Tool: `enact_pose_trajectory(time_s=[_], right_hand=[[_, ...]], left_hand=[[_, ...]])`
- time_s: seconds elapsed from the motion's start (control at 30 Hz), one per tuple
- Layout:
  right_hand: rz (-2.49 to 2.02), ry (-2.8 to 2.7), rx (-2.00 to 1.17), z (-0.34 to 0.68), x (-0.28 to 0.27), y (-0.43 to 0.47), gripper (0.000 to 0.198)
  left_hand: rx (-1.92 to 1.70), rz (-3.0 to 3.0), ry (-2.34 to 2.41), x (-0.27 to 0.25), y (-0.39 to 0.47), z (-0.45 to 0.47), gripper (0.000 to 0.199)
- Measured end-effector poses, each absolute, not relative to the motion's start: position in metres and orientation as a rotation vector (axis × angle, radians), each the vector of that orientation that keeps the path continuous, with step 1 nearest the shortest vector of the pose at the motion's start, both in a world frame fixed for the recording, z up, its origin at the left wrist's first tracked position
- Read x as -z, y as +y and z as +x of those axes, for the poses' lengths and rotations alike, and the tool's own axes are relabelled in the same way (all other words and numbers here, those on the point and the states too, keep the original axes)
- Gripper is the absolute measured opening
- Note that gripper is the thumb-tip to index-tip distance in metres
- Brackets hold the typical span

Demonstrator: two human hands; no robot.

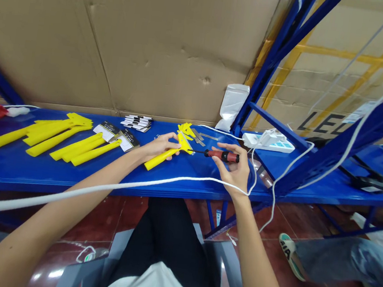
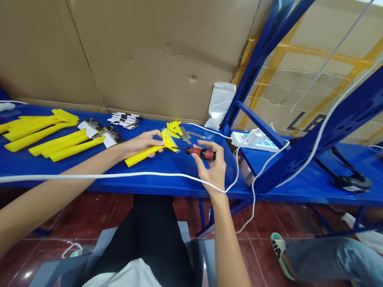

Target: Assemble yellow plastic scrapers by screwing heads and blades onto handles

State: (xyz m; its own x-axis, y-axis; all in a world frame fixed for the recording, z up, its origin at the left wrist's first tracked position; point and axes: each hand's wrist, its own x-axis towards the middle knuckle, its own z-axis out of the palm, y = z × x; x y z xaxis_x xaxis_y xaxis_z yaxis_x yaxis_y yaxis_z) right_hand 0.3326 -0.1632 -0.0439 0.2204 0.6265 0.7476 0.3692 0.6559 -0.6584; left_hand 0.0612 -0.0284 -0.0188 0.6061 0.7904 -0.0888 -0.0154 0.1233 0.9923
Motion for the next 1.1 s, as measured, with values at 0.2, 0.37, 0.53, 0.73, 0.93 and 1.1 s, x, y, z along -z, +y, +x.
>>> enact_pose_trajectory(time_s=[0.2,0.37,0.53,0.73,0.93,1.1], right_hand=[[-0.924,-1.363,-0.170,0.3304,0.0418,-0.1644,0.041],[-0.849,-1.393,-0.313,0.3299,0.0429,-0.1642,0.045],[-0.981,-1.330,-0.136,0.3310,0.0427,-0.1629,0.038],[-0.810,-1.405,-0.341,0.3283,0.0430,-0.1634,0.054],[-0.981,-1.355,-0.125,0.3310,0.0454,-0.1615,0.053],[-0.833,-1.421,-0.302,0.3272,0.0420,-0.1646,0.053]], left_hand=[[-0.656,1.326,0.738,0.0167,-0.0294,0.0618,0.038],[-0.682,1.321,0.753,0.0170,-0.0296,0.0621,0.036],[-0.661,1.336,0.738,0.0164,-0.0308,0.0619,0.039],[-0.678,1.328,0.741,0.0187,-0.0285,0.0613,0.041],[-0.671,1.346,0.722,0.0213,-0.0275,0.0613,0.044],[-0.681,1.337,0.715,0.0234,-0.0259,0.0613,0.044]])
